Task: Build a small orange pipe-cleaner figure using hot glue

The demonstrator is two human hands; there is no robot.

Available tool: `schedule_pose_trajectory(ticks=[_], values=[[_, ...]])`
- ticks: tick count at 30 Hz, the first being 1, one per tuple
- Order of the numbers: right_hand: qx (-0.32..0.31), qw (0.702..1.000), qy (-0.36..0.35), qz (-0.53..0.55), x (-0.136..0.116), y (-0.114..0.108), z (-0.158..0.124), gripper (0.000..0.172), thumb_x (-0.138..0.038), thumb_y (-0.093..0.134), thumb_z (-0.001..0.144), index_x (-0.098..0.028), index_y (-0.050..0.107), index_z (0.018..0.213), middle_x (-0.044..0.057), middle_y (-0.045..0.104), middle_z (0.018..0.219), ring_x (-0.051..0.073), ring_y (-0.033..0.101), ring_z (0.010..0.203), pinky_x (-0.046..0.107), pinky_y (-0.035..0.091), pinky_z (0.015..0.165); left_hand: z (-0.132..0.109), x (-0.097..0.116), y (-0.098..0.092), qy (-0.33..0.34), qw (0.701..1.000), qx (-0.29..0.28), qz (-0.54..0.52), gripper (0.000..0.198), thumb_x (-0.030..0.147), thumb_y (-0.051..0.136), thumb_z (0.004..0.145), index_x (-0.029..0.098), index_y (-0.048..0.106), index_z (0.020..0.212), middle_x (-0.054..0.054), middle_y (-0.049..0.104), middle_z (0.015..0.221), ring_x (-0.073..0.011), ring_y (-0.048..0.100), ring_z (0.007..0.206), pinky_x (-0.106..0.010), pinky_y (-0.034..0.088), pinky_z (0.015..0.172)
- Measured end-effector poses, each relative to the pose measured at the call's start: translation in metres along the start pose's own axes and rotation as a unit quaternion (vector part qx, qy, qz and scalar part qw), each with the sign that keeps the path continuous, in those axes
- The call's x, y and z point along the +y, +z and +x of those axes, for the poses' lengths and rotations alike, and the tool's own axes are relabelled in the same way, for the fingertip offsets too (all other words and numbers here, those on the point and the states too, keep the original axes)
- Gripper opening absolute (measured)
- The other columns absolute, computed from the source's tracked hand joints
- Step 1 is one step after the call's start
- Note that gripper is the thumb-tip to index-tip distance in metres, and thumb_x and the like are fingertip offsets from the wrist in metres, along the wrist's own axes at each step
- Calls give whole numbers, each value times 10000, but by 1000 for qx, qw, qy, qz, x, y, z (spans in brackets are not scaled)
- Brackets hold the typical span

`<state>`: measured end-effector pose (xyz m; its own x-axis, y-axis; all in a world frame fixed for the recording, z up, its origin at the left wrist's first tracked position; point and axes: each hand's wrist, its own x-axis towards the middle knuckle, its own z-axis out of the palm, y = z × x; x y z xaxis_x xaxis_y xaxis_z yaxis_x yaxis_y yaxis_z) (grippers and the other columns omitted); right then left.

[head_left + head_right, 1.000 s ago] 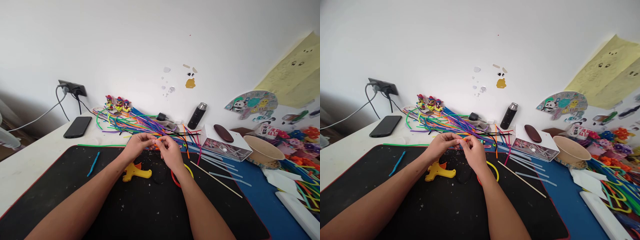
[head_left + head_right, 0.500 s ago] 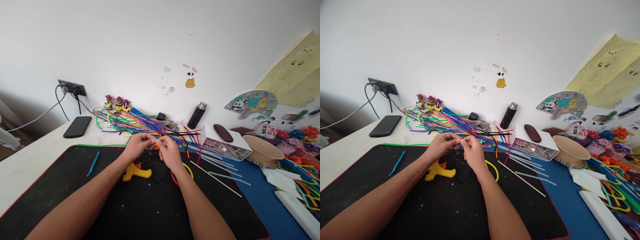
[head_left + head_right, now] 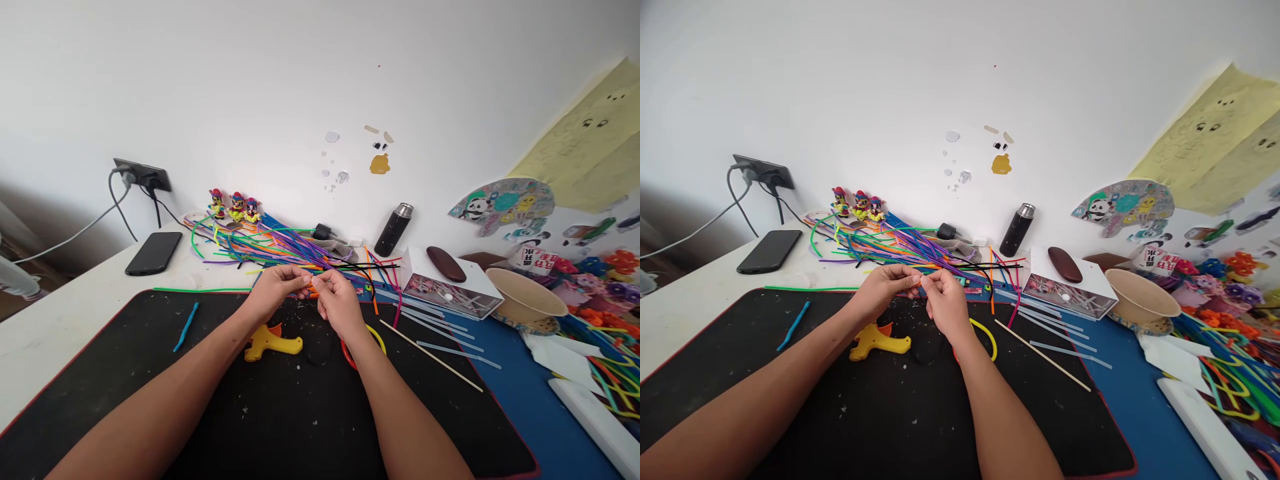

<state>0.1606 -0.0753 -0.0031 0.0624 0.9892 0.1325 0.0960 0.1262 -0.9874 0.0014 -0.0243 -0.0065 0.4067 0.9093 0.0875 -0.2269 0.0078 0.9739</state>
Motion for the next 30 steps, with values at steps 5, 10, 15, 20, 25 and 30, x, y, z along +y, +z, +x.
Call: schedule_pose_trajectory(ticks=[5,10,15,20,25,30], values=[[6,1000,11,28,1,-1,1,340,-543,677,902,-227,562,852,-118,438,438,87,379,326,224,247,380,-1,-2,0,3,1000,-2,-4,445,583,876,725,158,779,809,-57,739,744,-173,664,671,-315,567,712],[14,999,12,50,2,-3,2,345,-542,691,901,-221,576,850,-111,449,453,81,367,330,227,247,382,-1,1,0,18,999,-31,-7,459,566,866,747,153,778,927,-77,766,877,-180,686,716,-344,576,760],[15,997,11,80,2,-3,3,363,-550,716,878,-221,567,833,-124,409,460,77,368,329,225,251,372,-3,4,3,50,998,-44,17,424,409,935,686,180,758,995,-50,767,974,-184,694,832,-319,571,781],[8,997,16,81,1,-2,1,373,-562,719,876,-221,571,837,-124,401,464,75,374,333,224,245,374,-4,6,3,67,997,-31,38,378,444,889,748,171,755,973,-40,742,905,-167,666,745,-326,577,743],[1,997,15,78,0,-2,2,370,-564,707,881,-226,564,839,-128,393,459,76,364,332,221,246,377,-3,7,3,76,996,-22,46,403,498,868,760,169,757,964,-43,744,872,-170,667,707,-334,583,722],[-7,998,12,69,1,-2,2,361,-558,700,888,-230,559,842,-130,392,441,78,355,327,222,242,378,-3,5,2,75,996,-24,46,389,501,850,786,167,750,961,-33,733,796,-176,677,695,-335,582,716]])
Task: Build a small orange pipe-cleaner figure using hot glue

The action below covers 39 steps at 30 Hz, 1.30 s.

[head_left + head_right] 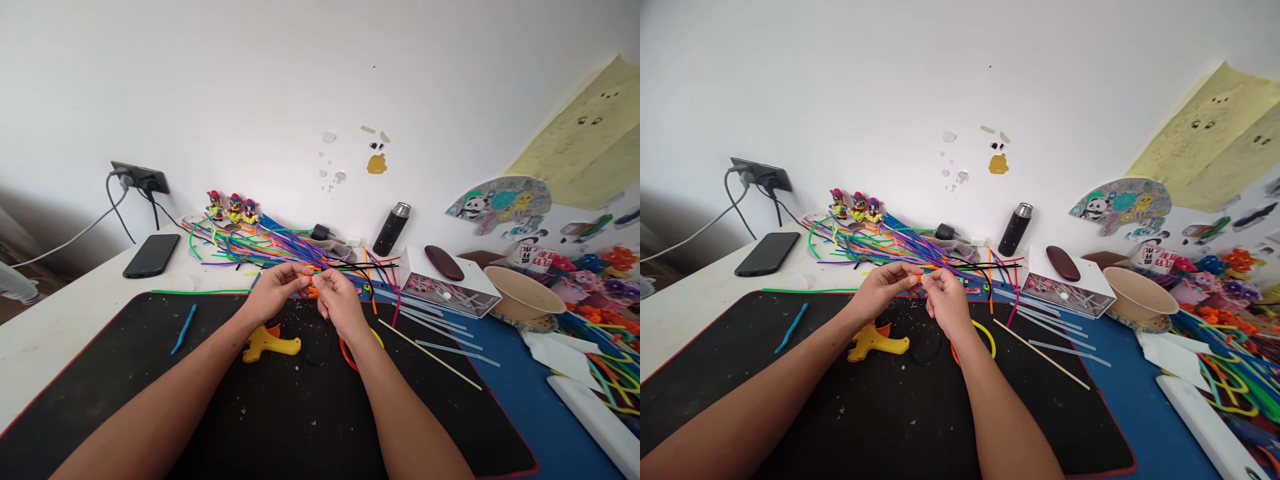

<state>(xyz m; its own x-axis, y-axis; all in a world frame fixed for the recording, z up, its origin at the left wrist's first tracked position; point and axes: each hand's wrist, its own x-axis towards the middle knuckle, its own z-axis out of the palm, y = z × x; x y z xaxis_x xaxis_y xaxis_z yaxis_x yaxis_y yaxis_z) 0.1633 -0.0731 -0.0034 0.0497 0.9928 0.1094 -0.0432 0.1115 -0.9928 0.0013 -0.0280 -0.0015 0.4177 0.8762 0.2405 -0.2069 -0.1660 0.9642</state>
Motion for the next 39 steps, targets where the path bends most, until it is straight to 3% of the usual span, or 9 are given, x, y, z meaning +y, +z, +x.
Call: schedule_pose_trajectory(ticks=[10,18,26,39], values=[[-17,999,-10,-27,2,-1,0,315,-523,666,911,-230,560,865,-128,432,440,76,358,320,217,238,380,0,-2,-1,-4,1000,-7,-13,390,454,854,789,171,731,1027,-7,694,723,-171,673,672,-305,557,667],[-22,1000,11,-15,1,-1,0,391,-591,688,887,-220,584,959,-113,495,515,94,448,351,219,323,384,0,2,-2,5,1000,18,3,376,401,883,748,171,729,1003,7,688,728,-149,646,650,-287,549,660],[7,999,4,48,-2,-2,2,480,-666,673,887,-200,613,985,-94,523,567,79,461,358,206,314,373,1,6,-6,27,998,57,6,368,395,888,731,174,731,980,6,689,731,-151,637,640,-288,544,642],[8,999,-14,-44,4,-1,1,319,-510,695,888,-206,611,934,-110,489,506,89,435,347,220,329,382,0,-2,-3,37,998,31,33,335,388,840,792,177,724,1024,-3,691,755,-159,656,692,-277,535,668]])
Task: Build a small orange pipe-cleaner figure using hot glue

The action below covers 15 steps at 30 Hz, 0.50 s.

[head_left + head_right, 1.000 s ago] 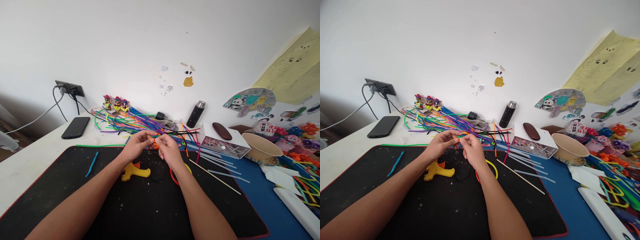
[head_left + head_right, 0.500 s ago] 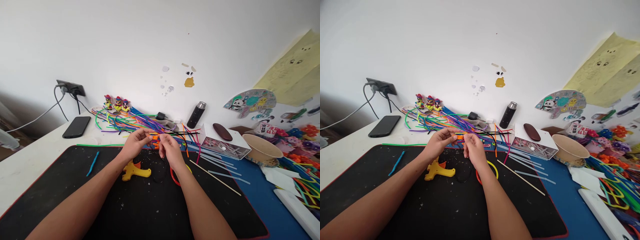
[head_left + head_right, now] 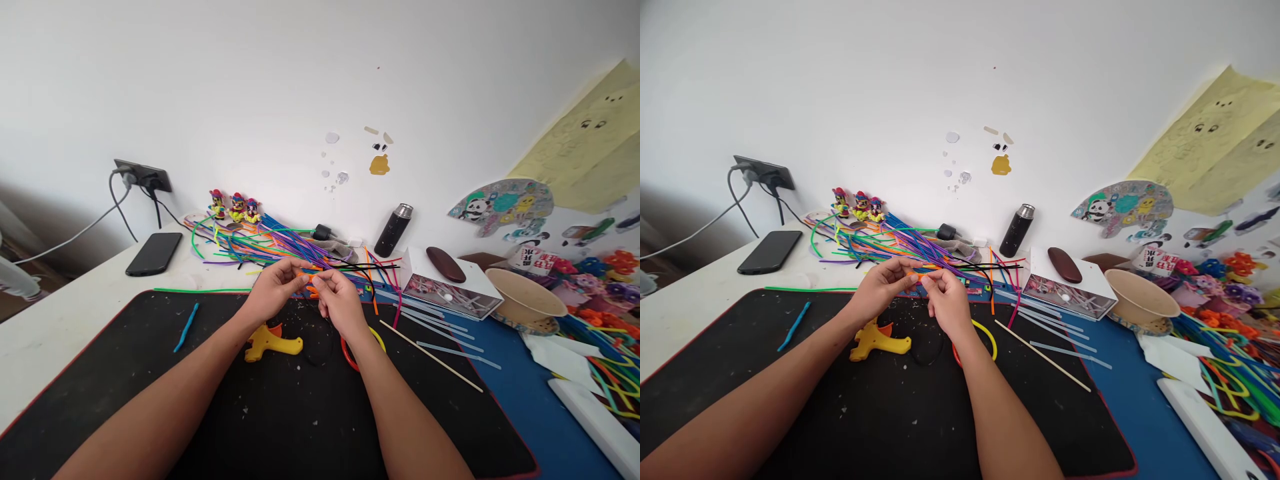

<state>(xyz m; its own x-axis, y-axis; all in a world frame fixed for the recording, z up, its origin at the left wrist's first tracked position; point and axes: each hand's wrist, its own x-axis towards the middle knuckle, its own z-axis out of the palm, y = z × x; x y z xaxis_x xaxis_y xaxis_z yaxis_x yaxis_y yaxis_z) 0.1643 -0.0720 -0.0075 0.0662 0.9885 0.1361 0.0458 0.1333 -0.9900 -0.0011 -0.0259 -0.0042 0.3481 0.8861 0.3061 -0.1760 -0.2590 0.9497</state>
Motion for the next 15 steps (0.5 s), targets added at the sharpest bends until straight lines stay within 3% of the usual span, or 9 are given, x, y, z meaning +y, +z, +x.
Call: schedule_pose_trajectory(ticks=[15], values=[[4,1000,-7,-20,6,-3,4,259,-472,665,886,-224,591,886,-117,464,485,86,401,322,219,285,358,1,-6,1,4,1000,-8,20,360,390,843,790,184,722,1059,12,659,768,-144,600,695,-273,490,662]])
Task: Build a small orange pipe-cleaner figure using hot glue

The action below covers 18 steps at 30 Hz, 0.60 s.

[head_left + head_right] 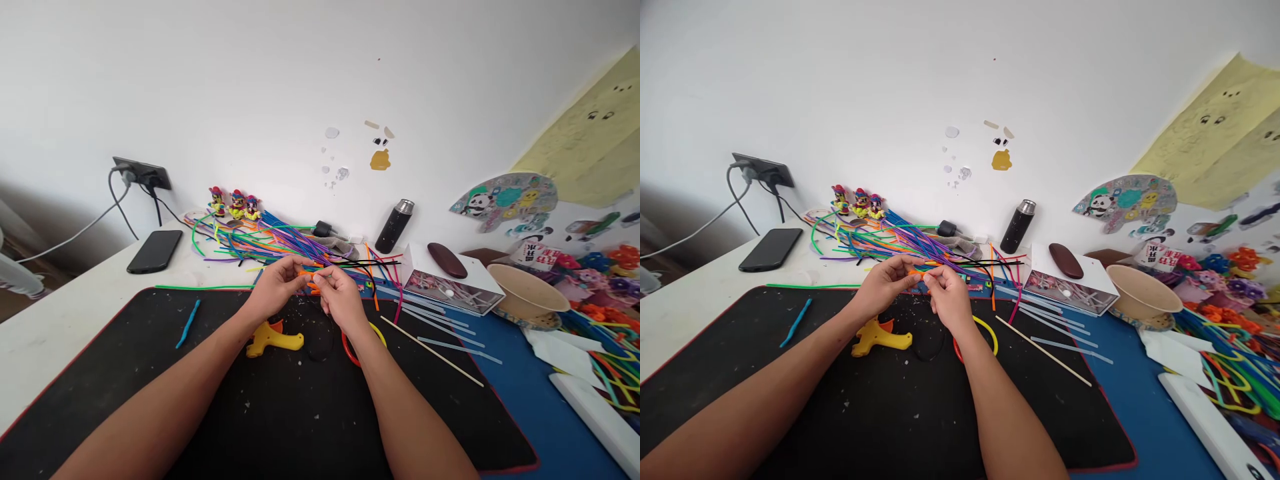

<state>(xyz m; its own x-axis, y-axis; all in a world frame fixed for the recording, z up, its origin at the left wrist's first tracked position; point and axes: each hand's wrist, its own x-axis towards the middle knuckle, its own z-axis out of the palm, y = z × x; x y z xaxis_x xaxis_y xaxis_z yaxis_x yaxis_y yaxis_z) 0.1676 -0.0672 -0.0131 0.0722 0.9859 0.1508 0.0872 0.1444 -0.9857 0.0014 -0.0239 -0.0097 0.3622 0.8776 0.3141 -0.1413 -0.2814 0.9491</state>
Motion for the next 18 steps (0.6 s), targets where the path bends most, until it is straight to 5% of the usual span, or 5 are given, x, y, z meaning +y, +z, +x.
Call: schedule_pose_trajectory(ticks=[8,14,18], values=[[8,998,22,60,-5,7,-4,339,-520,717,859,-220,571,913,-126,458,488,75,382,326,212,265,365,1,-5,4,-10,998,42,-34,404,414,874,759,180,728,1054,-2,691,783,-159,631,713,-292,518,688],[25,995,17,91,-10,10,-6,385,-544,752,842,-210,575,912,-122,466,474,64,363,325,206,234,365,1,-2,6,-69,976,32,-205,527,316,950,676,181,743,1142,-13,731,832,-139,659,742,-262,528,718],[27,996,6,86,-8,9,-6,385,-540,758,842,-210,582,927,-116,486,477,67,364,324,207,222,360,2,-3,7,-115,952,19,-284,409,257,979,622,157,785,968,-29,742,825,-120,653,711,-238,515,697]])
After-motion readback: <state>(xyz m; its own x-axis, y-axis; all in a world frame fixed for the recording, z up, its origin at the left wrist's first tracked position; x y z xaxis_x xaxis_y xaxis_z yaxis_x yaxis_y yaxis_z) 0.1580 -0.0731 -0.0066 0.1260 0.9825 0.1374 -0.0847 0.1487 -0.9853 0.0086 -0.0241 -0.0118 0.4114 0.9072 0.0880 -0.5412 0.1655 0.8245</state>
